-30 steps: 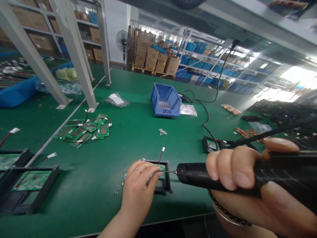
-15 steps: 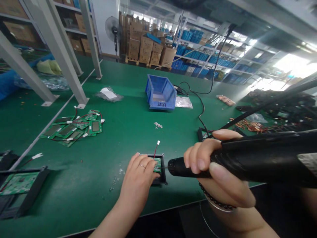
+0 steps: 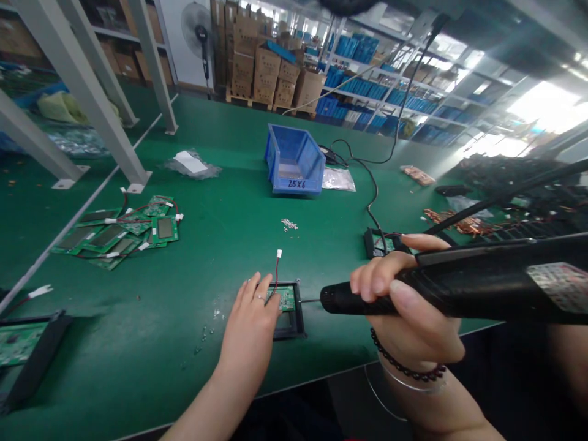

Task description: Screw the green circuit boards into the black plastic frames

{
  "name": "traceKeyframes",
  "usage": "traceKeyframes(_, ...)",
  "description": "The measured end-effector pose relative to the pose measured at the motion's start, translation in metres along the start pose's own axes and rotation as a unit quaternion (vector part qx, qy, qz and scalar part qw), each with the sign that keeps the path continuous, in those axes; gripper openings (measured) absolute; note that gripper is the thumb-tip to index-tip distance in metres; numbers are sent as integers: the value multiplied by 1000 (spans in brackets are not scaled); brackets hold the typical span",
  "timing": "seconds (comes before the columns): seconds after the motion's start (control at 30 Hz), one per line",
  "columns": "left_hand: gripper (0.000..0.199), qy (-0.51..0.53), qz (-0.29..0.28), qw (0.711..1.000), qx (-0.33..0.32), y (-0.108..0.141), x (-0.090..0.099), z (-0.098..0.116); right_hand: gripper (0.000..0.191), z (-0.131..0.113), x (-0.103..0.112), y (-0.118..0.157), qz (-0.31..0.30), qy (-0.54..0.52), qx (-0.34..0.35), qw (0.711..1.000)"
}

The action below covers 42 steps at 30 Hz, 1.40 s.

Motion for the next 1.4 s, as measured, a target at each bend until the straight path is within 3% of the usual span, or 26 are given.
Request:
traceKeyframes(0.63, 27, -4, 8, 1000, -11, 4, -1, 3, 35, 14, -8, 4, -61, 36, -32, 997)
traceKeyframes(1.4, 27, -1, 21, 1000, -7, 1, 3, 4, 34, 16, -6, 3, -48, 6, -33, 998)
Point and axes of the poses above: each hand's wrist, its own y-axis away from the middle knuckle, its own x-axis out of the back of the hand, z = x × y, the point moved 7 cm from there along -y, towards the middle knuckle, and after that the axes turned 10 degrees about -y, right-handed, at the moved point
